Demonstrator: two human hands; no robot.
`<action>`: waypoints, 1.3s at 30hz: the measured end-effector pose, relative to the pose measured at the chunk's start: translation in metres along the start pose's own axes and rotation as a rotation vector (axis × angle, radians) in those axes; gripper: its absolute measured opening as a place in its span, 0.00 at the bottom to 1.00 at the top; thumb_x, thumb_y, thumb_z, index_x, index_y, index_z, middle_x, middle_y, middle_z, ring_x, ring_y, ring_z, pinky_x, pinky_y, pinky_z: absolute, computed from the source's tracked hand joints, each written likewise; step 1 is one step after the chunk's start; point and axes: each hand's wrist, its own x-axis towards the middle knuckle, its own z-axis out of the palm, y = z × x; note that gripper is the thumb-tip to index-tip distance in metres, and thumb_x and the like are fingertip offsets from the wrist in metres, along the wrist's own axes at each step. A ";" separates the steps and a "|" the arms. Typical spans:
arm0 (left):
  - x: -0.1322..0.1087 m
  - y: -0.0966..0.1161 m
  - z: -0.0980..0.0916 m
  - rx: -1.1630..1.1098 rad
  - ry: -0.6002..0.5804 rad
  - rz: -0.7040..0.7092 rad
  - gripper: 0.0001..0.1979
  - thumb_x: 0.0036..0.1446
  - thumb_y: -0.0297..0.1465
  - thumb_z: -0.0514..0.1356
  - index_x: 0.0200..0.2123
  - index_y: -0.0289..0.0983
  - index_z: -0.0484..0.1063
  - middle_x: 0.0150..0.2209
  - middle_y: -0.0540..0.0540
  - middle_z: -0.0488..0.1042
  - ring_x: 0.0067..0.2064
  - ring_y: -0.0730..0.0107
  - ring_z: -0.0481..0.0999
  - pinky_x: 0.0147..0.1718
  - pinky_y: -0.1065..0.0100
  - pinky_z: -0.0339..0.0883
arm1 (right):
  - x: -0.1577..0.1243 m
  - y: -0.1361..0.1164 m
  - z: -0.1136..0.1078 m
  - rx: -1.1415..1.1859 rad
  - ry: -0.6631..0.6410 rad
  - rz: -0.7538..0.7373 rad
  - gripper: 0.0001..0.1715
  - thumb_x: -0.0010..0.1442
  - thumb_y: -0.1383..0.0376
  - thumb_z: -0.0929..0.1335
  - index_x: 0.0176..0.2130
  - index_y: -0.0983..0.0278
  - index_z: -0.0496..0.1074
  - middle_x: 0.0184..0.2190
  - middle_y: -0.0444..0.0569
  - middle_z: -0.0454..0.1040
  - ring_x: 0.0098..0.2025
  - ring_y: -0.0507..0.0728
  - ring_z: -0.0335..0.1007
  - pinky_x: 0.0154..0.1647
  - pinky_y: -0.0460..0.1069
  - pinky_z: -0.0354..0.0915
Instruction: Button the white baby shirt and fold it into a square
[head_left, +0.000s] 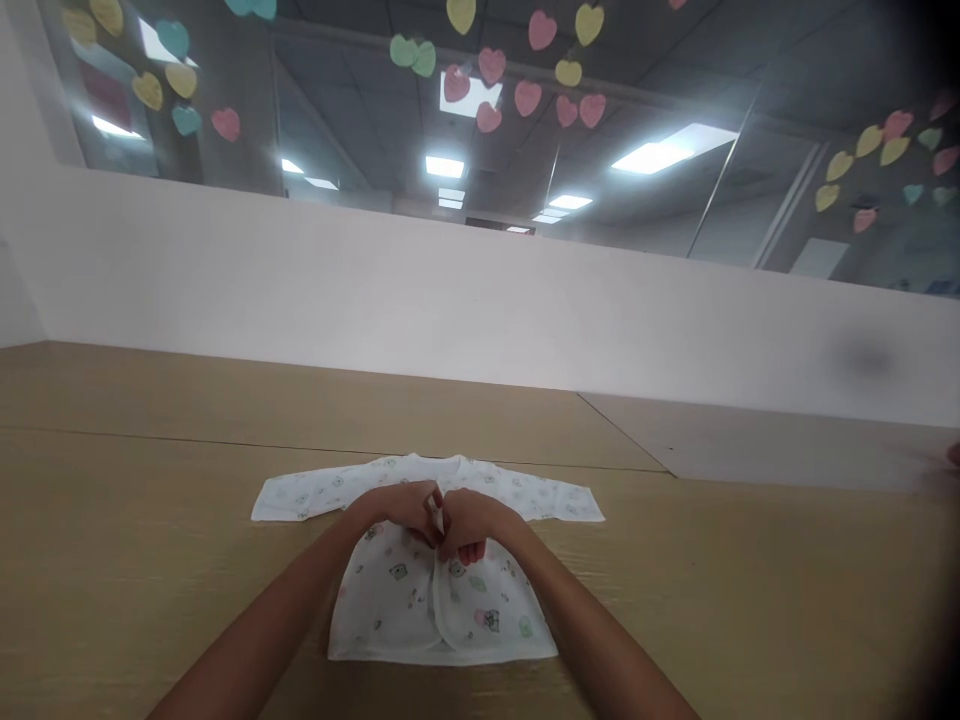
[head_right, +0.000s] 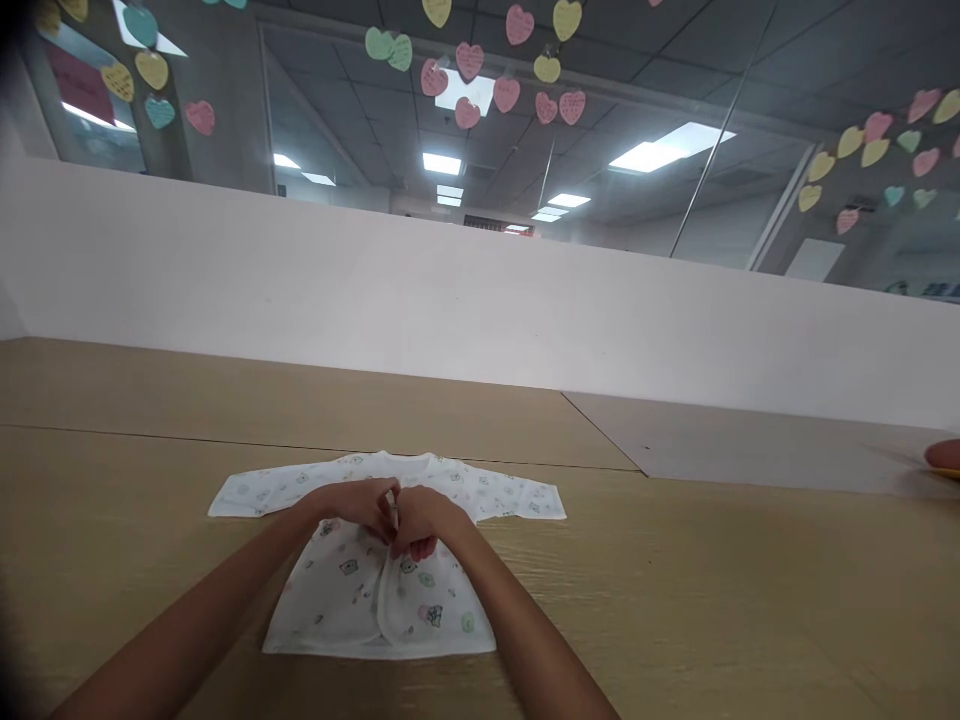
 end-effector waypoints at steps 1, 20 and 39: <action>-0.001 0.002 0.001 0.044 -0.002 0.007 0.19 0.32 0.29 0.67 0.32 0.36 0.66 0.26 0.52 0.73 0.29 0.69 0.73 0.25 0.72 0.64 | 0.002 0.002 0.000 0.016 -0.014 -0.012 0.06 0.40 0.67 0.69 0.21 0.69 0.69 0.16 0.46 0.69 0.19 0.52 0.67 0.21 0.45 0.65; 0.000 -0.001 0.000 -0.005 -0.008 -0.048 0.25 0.31 0.29 0.66 0.35 0.39 0.59 0.29 0.53 0.74 0.35 0.64 0.74 0.30 0.69 0.64 | 0.005 0.009 -0.002 0.201 -0.171 -0.112 0.07 0.42 0.70 0.67 0.16 0.69 0.68 0.14 0.46 0.67 0.15 0.51 0.63 0.19 0.45 0.64; 0.053 -0.044 0.023 -0.145 1.005 0.172 0.08 0.49 0.26 0.51 0.33 0.36 0.68 0.34 0.46 0.73 0.36 0.71 0.72 0.37 0.70 0.64 | 0.057 0.014 0.031 -0.032 0.824 0.164 0.21 0.57 0.56 0.62 0.47 0.65 0.65 0.42 0.55 0.70 0.41 0.59 0.69 0.38 0.50 0.60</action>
